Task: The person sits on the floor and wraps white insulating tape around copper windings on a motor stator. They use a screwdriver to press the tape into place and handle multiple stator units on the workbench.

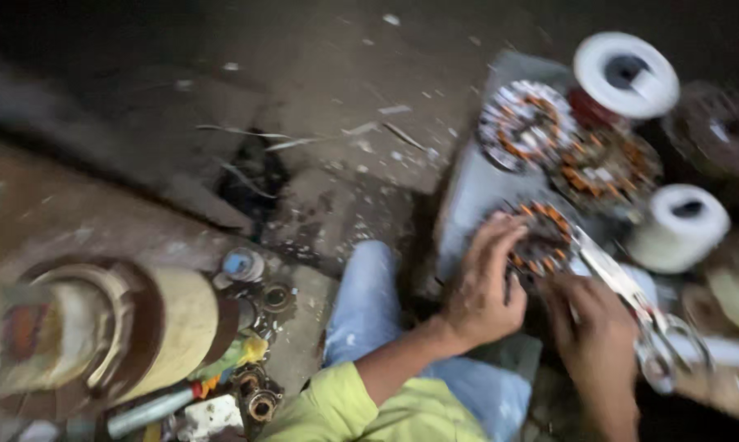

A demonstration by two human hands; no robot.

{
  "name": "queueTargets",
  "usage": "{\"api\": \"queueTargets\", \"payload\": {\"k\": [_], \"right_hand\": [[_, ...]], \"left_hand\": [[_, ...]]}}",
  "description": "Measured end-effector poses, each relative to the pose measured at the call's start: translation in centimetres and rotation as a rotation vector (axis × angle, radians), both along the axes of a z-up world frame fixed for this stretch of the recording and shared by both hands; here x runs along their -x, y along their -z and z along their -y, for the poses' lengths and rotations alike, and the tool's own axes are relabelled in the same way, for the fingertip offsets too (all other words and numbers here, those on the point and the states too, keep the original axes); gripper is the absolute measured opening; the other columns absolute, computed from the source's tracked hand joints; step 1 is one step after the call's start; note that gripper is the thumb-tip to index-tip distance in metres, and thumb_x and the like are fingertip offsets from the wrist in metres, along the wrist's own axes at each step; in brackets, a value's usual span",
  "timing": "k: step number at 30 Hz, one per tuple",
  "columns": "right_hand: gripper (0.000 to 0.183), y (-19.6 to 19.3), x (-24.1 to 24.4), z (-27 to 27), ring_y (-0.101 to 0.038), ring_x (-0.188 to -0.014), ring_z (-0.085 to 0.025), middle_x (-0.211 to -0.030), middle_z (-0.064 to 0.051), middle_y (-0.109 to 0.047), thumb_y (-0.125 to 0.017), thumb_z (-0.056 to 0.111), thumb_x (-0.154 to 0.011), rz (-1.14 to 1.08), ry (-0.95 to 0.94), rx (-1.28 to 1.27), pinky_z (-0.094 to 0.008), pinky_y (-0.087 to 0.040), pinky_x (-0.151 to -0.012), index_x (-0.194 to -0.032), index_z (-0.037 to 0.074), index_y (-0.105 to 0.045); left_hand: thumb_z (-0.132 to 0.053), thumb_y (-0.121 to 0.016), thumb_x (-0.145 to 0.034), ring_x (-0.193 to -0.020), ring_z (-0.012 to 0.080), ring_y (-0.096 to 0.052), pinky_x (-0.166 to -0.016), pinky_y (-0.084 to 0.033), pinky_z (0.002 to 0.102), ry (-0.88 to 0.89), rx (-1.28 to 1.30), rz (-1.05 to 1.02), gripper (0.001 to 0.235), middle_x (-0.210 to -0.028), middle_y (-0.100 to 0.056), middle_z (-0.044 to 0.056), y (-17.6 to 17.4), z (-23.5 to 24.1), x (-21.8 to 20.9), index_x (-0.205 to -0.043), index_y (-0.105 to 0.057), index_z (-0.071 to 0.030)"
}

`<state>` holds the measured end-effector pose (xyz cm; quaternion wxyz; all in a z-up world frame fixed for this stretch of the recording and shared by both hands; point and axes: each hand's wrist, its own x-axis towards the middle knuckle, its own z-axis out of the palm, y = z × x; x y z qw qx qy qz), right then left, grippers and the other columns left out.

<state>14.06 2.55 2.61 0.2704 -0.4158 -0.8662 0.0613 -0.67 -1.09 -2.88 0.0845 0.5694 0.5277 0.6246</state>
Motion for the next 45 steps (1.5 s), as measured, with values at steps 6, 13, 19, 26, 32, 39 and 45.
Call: {"api": "queueTargets", "payload": {"k": [6, 13, 19, 26, 32, 39, 45], "right_hand": [[0.028, -3.4, 0.2, -0.9, -0.072, -0.087, -0.027, -0.105, -0.006, -0.075, -0.073, 0.012, -0.083, 0.416, -0.189, 0.082, -0.038, -0.058, -0.073, -0.110, 0.018, -0.081], [0.017, -9.0, 5.9, -8.6, -0.067, -0.087, -0.027, -0.093, -0.006, -0.072, -0.074, 0.010, -0.082, 0.307, -0.435, -0.107, -0.040, -0.055, -0.075, -0.099, 0.011, -0.078], [0.020, -9.4, 1.5, -3.7, -0.066, -0.085, -0.026, -0.094, -0.007, -0.071, -0.080, 0.007, -0.081, 0.156, -0.456, -0.128, -0.040, -0.053, -0.072, -0.101, 0.009, -0.080], [0.045, -5.6, -3.4, -2.3, -0.067, -0.087, -0.023, -0.098, -0.007, -0.070, -0.088, 0.023, -0.081, -0.297, -0.066, 0.241, -0.031, -0.054, -0.075, -0.119, 0.006, -0.070], [0.046, 1.7, -0.7, -2.9, -0.067, -0.086, -0.034, -0.099, -0.017, -0.067, -0.086, 0.022, -0.082, 0.011, 0.037, 0.037, -0.038, -0.053, -0.074, -0.118, -0.002, -0.070], [0.017, 0.4, -0.3, -2.5, -0.068, -0.077, -0.027, -0.097, -0.011, -0.071, -0.078, 0.014, -0.090, -0.116, 0.100, 0.267, -0.035, -0.053, -0.070, -0.105, 0.008, -0.078], [0.013, -3.9, 0.5, 0.0, -0.073, -0.086, -0.023, -0.095, -0.006, -0.075, -0.077, 0.014, -0.085, -0.079, -0.277, 0.319, -0.034, -0.057, -0.075, -0.096, 0.007, -0.076]], "left_hand": [[0.008, -0.053, -0.081, -0.145, 0.0377, -0.052, -0.133, -0.025, 0.057, 0.263, -0.023, 0.071, 0.090, -0.154, -0.052, 0.026, 1.2, -0.5, 0.4, -0.164, -0.018, 0.001], [-0.020, -0.073, -0.095, -0.106, 0.0452, -0.068, -0.087, -0.055, 0.049, 0.196, 0.663, 0.181, 0.078, -0.123, -0.070, 0.026, -0.1, -0.2, -0.3, -0.161, -0.032, -0.011], [-0.005, -0.083, -0.093, -0.110, 0.0170, -0.075, -0.097, -0.060, 0.031, 0.232, 0.097, 0.425, 0.071, -0.125, -0.075, 0.010, 1.5, -0.8, -0.4, -0.154, -0.047, -0.009], [-0.001, -0.079, -0.094, -0.105, 0.0145, -0.075, -0.094, -0.060, 0.028, 0.324, 0.053, 0.404, 0.024, -0.114, -0.077, 0.008, -0.1, -1.8, 0.8, -0.118, -0.076, -0.007], [0.000, -0.079, -0.090, -0.101, 0.0212, -0.074, -0.090, -0.061, 0.031, 0.485, -0.042, 0.056, 0.028, -0.111, -0.074, 0.008, -1.7, 1.1, 1.7, -0.116, -0.077, -0.009], [0.000, -0.078, -0.093, -0.106, 0.0219, -0.073, -0.093, -0.061, 0.032, 0.302, -0.113, 0.180, 0.022, -0.114, -0.074, 0.011, -2.6, 3.1, 4.4, -0.114, -0.072, -0.003], [-0.002, -0.067, -0.103, -0.108, 0.0190, -0.073, -0.094, -0.061, 0.031, 0.146, 0.104, 0.494, 0.027, -0.121, -0.073, 0.012, 0.8, 1.9, 4.3, -0.130, -0.065, 0.000]]}}
